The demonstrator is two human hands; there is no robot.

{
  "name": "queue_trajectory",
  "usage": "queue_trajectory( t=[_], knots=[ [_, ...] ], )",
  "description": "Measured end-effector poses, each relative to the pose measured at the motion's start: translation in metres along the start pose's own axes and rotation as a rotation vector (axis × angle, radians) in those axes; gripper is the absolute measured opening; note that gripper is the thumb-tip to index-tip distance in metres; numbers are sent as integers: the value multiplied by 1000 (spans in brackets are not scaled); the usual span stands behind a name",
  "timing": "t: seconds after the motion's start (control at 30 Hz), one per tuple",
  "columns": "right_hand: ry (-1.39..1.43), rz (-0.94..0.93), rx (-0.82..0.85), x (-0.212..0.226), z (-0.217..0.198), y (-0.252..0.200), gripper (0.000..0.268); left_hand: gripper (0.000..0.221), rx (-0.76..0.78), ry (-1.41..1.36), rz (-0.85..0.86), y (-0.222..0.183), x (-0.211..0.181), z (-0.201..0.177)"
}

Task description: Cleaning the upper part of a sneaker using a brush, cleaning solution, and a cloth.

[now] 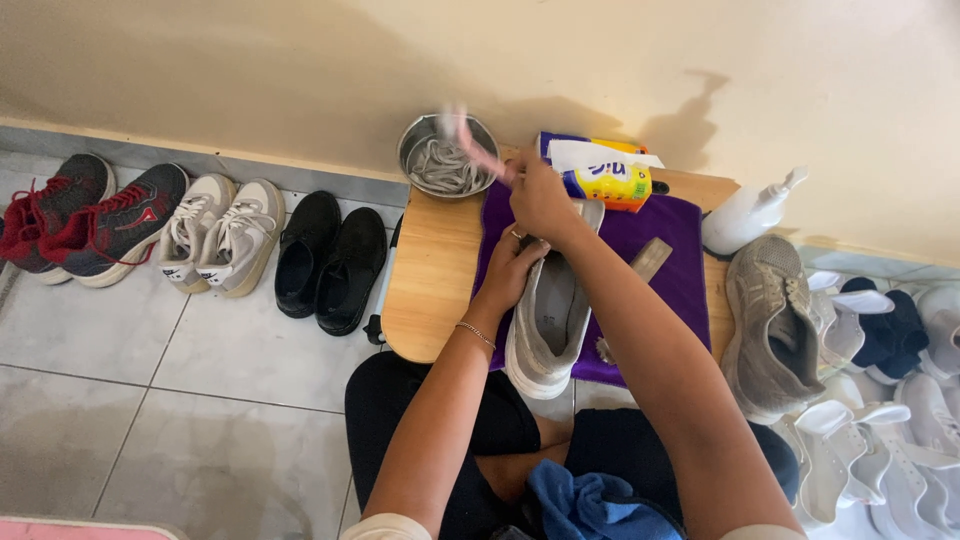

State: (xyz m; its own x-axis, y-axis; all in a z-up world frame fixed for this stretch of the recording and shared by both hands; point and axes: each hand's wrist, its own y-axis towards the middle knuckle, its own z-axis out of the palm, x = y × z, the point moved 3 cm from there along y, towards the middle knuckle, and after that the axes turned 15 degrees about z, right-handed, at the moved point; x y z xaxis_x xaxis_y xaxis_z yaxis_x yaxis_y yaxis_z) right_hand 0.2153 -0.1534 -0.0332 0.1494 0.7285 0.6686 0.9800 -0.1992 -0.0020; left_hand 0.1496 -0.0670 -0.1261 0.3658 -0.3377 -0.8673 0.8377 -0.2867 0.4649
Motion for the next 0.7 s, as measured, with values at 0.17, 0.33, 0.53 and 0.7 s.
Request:
queue_trajectory(
  t=[0.17, 0.33, 0.53, 0.7],
  knots=[
    [158, 52, -26, 39, -33, -25, 16, 56, -21, 2, 20, 4, -27, 4],
    [-184, 48, 49, 8, -5, -16, 13, 50, -15, -15, -17, 1, 21, 0],
    [-85, 50, 5, 12, -13, -25, 15, 60, -1, -5, -23, -2, 19, -1],
    [234, -12, -111, 43, -73, -72, 18, 72, 20, 9, 88, -1, -17, 0]
  ],
)
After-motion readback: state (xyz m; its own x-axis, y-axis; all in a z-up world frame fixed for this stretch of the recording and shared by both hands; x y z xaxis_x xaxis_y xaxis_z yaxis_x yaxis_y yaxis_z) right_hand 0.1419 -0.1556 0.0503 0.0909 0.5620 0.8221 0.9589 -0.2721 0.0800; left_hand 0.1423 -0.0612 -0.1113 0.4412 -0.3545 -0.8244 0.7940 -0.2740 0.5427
